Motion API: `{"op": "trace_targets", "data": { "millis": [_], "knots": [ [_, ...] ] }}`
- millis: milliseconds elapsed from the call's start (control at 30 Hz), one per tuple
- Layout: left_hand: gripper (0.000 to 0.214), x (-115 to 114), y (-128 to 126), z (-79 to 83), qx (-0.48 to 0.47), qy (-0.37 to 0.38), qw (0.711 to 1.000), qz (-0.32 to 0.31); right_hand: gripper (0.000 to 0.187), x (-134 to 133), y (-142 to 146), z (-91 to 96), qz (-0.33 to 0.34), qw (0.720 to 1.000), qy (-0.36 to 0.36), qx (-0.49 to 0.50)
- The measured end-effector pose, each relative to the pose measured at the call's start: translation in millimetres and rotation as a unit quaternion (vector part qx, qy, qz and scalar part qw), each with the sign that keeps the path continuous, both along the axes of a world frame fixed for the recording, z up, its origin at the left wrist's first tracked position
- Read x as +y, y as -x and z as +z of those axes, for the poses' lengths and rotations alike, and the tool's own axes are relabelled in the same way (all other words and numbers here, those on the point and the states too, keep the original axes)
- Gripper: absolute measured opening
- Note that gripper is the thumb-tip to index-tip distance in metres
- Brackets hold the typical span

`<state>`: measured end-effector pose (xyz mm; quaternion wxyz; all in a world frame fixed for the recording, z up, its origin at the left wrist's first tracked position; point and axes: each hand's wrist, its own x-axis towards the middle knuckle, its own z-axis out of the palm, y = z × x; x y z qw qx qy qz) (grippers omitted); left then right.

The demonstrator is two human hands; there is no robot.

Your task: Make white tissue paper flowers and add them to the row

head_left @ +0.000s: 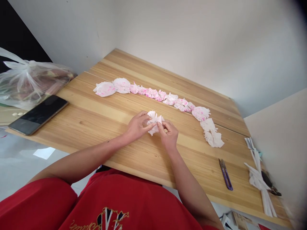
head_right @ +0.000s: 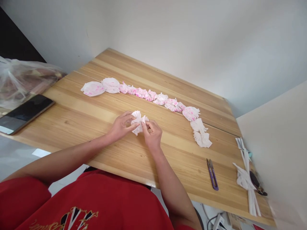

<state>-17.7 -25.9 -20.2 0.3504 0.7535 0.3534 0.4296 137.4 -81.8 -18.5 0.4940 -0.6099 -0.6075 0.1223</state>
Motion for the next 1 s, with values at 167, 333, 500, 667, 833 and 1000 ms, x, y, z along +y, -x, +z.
{"op": "trace_targets", "data": {
  "millis": [167, 333, 500, 667, 833, 1000],
  "knots": [
    [0.035, 3, 0, -6.0, 0.058, 0.022, 0.998, -0.018, 0.019, -1, 1, 0.8, 0.023, 1.0, -0.014, -0.014],
    [0.044, 5, -1, -9.1, 0.028, 0.072, 0.997, -0.024, 0.028, 2, -1, 0.2, -0.014, 0.991, 0.059, 0.12],
    [0.046, 1, -2, -8.1, 0.003, 0.097, 0.994, -0.049, 0.034, 4, -5, -1.1, -0.038, 0.97, 0.108, 0.215],
    [0.045, 0, -3, -2.8, 0.037, 0.04, 0.997, -0.063, 0.027, 1, -7, -0.7, -0.016, 0.992, 0.066, 0.107],
    [0.048, 12, -10, 17.6, 0.079, 0.008, 0.993, -0.084, 0.032, 3, -12, 0.5, -0.057, 0.989, 0.044, 0.131],
    [0.049, 21, -23, 17.8, 0.011, 0.122, 0.988, -0.093, 0.033, 11, -21, -2.0, -0.063, 0.95, 0.056, 0.302]
  ]
}}
